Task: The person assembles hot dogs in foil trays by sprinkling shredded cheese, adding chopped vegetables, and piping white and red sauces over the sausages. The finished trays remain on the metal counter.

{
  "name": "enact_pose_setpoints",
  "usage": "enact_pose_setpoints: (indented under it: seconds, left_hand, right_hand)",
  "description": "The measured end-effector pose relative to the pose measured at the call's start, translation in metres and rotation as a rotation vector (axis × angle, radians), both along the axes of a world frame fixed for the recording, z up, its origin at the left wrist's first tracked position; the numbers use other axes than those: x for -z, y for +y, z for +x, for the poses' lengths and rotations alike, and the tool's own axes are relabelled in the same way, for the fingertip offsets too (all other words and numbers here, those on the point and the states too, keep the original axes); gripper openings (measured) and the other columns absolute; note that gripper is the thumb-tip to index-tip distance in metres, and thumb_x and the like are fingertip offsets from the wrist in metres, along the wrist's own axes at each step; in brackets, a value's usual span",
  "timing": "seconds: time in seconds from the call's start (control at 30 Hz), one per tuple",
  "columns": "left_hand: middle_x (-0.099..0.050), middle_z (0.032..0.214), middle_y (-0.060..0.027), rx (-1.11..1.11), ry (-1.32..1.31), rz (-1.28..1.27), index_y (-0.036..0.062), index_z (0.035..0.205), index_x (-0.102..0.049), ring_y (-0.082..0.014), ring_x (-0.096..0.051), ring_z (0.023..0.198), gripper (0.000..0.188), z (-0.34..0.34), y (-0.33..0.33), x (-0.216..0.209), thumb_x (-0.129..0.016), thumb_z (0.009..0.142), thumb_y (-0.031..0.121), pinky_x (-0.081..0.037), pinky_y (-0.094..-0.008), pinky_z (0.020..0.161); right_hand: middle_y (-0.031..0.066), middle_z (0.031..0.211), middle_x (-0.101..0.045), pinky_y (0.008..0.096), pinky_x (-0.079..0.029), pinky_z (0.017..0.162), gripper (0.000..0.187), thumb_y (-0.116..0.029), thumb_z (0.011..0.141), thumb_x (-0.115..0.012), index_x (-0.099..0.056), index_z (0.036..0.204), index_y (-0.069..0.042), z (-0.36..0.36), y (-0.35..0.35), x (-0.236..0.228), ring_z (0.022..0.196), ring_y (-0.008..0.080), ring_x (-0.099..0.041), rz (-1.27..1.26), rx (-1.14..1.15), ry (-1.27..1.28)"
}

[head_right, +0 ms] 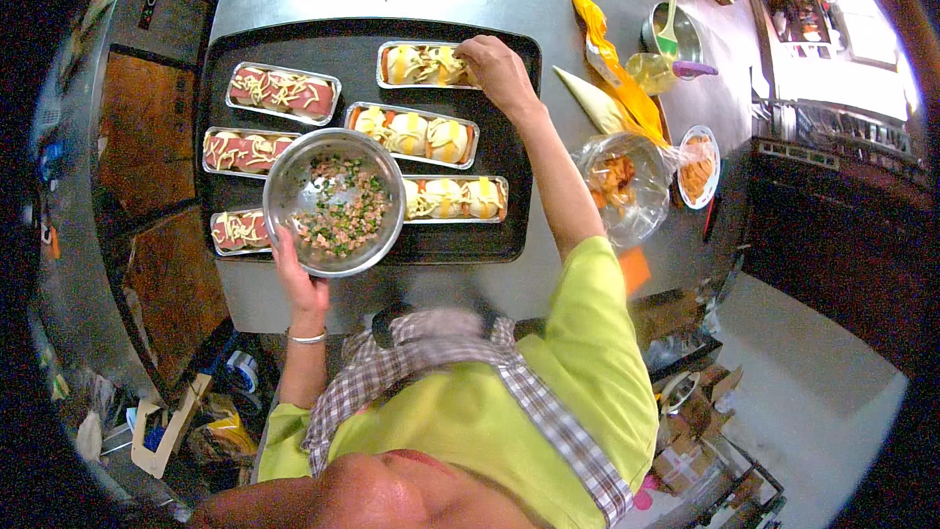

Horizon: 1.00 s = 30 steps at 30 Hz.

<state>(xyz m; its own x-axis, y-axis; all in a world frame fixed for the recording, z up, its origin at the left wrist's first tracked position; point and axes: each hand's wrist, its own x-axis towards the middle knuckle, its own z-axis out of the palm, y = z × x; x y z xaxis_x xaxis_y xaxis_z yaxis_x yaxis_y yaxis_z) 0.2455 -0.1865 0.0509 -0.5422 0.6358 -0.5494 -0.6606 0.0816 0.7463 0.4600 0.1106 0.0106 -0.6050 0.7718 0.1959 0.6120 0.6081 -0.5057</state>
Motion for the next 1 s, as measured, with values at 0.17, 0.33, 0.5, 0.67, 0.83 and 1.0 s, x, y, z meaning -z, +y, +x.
enact_pose_setpoints:
  seconds: [0.17,0.33,0.5,0.67,0.83,1.0]
  left_hand:
    - [-0.037,0.131,-0.0103,0.02,0.024,0.005,0.0084,0.136,-0.024,-0.0222,-0.039,0.119,0.054,-0.002,0.003,0.0,-0.044,0.092,0.034,-0.036,-0.0371,0.097]
    - [-0.035,0.132,-0.0106,0.015,0.028,-0.01,0.0089,0.136,-0.023,-0.0224,-0.038,0.12,0.055,-0.001,0.005,-0.003,-0.043,0.092,0.034,-0.035,-0.0377,0.098]
    - [-0.035,0.133,-0.0106,0.027,0.063,-0.002,0.0087,0.136,-0.023,-0.0225,-0.038,0.12,0.054,0.002,0.009,-0.007,-0.043,0.092,0.033,-0.036,-0.0381,0.098]
    - [-0.039,0.129,-0.011,0.027,0.003,-0.01,0.0079,0.135,-0.024,-0.0226,-0.044,0.115,0.053,0.001,0.008,-0.003,-0.045,0.092,0.032,-0.04,-0.037,0.094]
    - [-0.042,0.127,-0.0092,0.082,0.022,0.036,0.0067,0.132,-0.031,-0.0195,-0.046,0.112,0.047,0.006,0.008,0.013,-0.042,0.093,0.031,-0.042,-0.0354,0.092]
    - [-0.044,0.122,-0.0103,0.147,0.032,0.099,0.0067,0.134,-0.025,-0.0192,-0.05,0.107,0.049,0.013,0.003,0.002,-0.042,0.093,0.029,-0.045,-0.0336,0.087]
  right_hand:
    - [0.0103,0.089,-0.059,0.0357,-0.048,0.072,0.013,-0.006,0.079,-0.056,-0.061,0.091,-0.005,0.021,-0.004,-0.001,0.085,0.0276,-0.058,-0.03,0.048,-0.031]
    - [0.0107,0.095,-0.059,0.0356,-0.049,0.073,0.015,-0.005,0.08,-0.054,-0.06,0.093,-0.005,0.035,-0.005,0.009,0.087,0.0279,-0.059,0.025,0.068,0.051]
    - [0.0117,0.096,-0.059,0.0342,-0.049,0.073,0.017,-0.002,0.079,-0.055,-0.06,0.095,-0.005,0.039,-0.004,0.006,0.086,0.0277,-0.06,-0.054,0.083,0.065]
    - [0.0091,0.084,-0.063,0.0291,-0.049,0.068,0.013,-0.001,0.078,-0.057,-0.062,0.089,-0.002,0.033,-0.001,0.004,0.078,0.0214,-0.062,-0.049,0.194,0.226]
    - [0.0026,0.086,-0.061,0.0224,-0.049,0.069,0.013,0.003,0.079,-0.055,-0.061,0.089,-0.001,-0.01,-0.059,-0.05,0.078,0.0097,-0.058,-0.542,0.101,0.458]
    - [0.0096,0.097,-0.061,0.0359,-0.049,0.076,0.034,-0.006,0.072,-0.061,-0.058,0.106,-0.01,-0.059,-0.147,-0.065,0.091,0.0273,-0.059,-0.289,-0.568,-0.159]
